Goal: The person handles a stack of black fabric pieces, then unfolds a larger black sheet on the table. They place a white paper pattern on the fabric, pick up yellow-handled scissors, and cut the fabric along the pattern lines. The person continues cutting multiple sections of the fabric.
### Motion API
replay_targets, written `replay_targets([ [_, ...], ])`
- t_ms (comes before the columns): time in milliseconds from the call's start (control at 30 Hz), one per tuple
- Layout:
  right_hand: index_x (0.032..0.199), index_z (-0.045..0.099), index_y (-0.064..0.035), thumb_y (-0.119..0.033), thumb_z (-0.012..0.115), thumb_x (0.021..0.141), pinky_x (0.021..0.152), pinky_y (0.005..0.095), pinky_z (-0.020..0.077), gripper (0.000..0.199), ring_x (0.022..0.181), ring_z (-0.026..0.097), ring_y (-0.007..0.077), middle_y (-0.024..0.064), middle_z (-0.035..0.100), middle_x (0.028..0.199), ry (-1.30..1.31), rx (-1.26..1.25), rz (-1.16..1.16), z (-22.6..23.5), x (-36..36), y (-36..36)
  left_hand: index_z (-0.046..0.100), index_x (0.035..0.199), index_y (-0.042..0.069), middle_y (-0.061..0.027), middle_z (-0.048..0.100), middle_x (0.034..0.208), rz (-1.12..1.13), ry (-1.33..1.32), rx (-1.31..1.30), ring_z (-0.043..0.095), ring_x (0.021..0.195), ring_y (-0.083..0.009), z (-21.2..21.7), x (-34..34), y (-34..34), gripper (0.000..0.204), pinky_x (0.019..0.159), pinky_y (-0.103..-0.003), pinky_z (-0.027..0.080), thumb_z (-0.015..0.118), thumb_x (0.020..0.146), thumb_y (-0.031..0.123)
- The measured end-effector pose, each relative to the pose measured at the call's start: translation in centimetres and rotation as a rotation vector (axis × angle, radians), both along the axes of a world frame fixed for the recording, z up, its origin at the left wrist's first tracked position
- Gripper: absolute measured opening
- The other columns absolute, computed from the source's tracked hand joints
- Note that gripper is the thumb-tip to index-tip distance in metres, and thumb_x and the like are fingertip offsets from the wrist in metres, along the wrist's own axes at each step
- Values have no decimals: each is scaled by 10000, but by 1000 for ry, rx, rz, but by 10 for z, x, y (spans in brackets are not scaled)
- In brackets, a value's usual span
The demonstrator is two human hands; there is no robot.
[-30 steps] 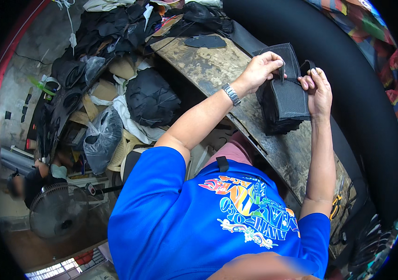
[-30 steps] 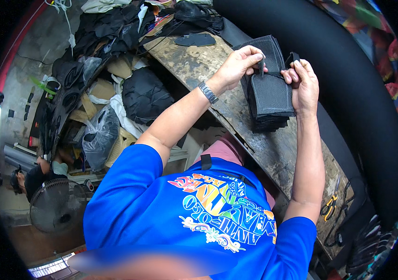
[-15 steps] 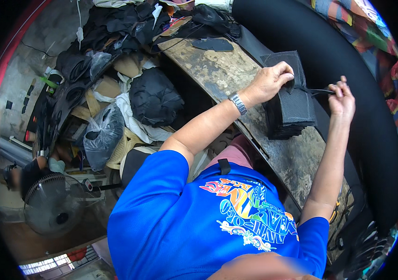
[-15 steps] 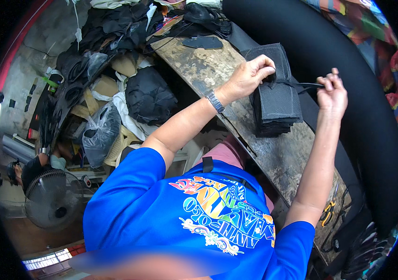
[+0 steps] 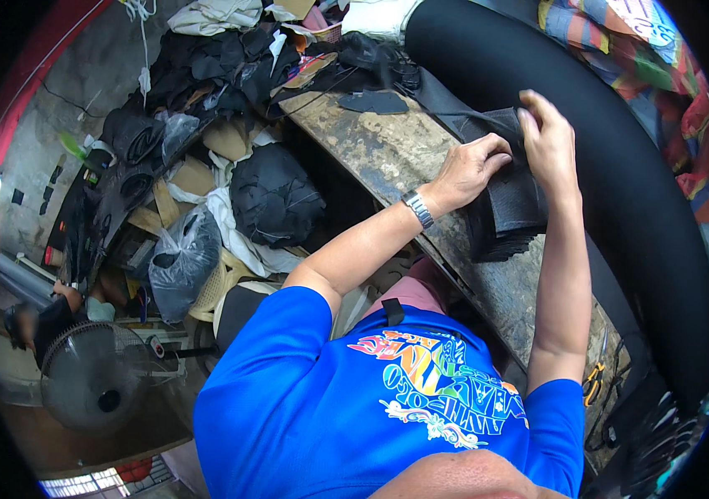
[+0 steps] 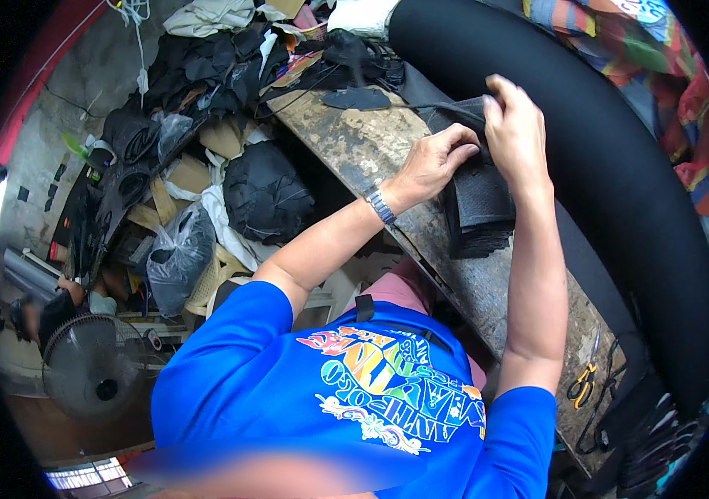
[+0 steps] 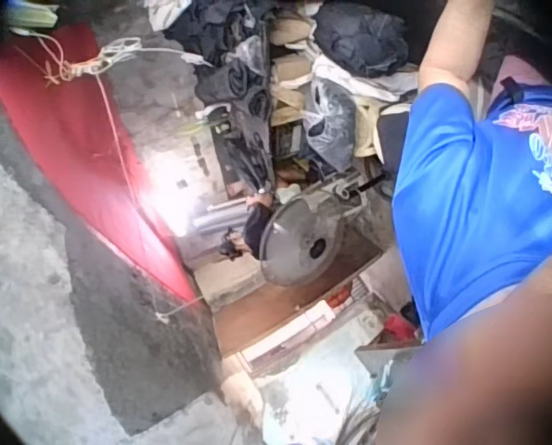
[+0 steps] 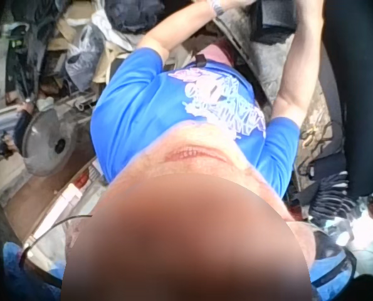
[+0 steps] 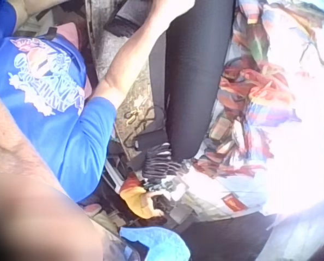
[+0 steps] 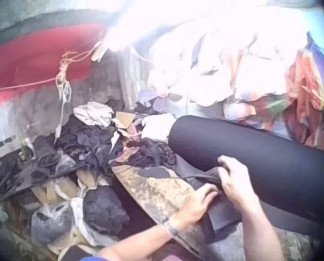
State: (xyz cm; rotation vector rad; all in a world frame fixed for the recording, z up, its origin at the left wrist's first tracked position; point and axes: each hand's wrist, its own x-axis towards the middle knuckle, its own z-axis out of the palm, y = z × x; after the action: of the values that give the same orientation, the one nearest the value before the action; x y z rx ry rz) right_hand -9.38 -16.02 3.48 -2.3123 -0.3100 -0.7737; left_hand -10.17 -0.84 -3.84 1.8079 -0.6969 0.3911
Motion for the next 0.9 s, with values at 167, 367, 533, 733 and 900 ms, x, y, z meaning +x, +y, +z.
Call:
replay_targets([
  [167, 1099, 674, 35, -11, 584, 851, 910, 430, 506, 268, 987, 653, 387, 229, 659, 1030, 179, 26, 5, -40, -38, -5, 628, 1075, 37, -31, 688, 916, -69, 195, -56, 630, 795, -80, -6, 10, -5, 163, 708, -254, 523, 621, 988, 174],
  [367, 1054, 683, 40, -19, 614, 835, 860, 446, 511, 237, 934, 648, 390, 220, 643, 978, 140, -34, -63, -45, -40, -3, 589, 1225, -11, -80, 662, 1086, -343, 349, -173, 651, 1017, -111, -12, 22, 2, 350, 889, -259, 549, 699, 894, 9],
  [533, 1018, 690, 36, -42, 624, 836, 851, 455, 508, 209, 926, 651, 392, 214, 645, 973, 153, -31, -85, -45, -40, -2, 523, 1307, -37, -148, 621, 1235, -616, 558, -275, 645, 1099, -175, -10, 32, 18, 499, 953, -327, 561, 716, 847, -55],
  [733, 947, 676, 36, -27, 626, 822, 852, 458, 506, 149, 922, 646, 391, 212, 642, 960, 134, -32, -66, -49, -37, 1, 705, 1047, -33, -73, 730, 980, -420, 518, -304, 681, 915, -105, -15, 30, 14, 146, 844, -249, 560, 687, 913, 24],
  [900, 912, 651, 37, -2, 620, 797, 846, 456, 497, 125, 913, 637, 395, 218, 632, 932, 184, -18, -48, -46, -33, -4, 709, 1016, -30, -58, 637, 1178, -349, 135, -199, 664, 903, -95, -11, 26, 9, 127, 794, -234, 558, 695, 896, 6],
])
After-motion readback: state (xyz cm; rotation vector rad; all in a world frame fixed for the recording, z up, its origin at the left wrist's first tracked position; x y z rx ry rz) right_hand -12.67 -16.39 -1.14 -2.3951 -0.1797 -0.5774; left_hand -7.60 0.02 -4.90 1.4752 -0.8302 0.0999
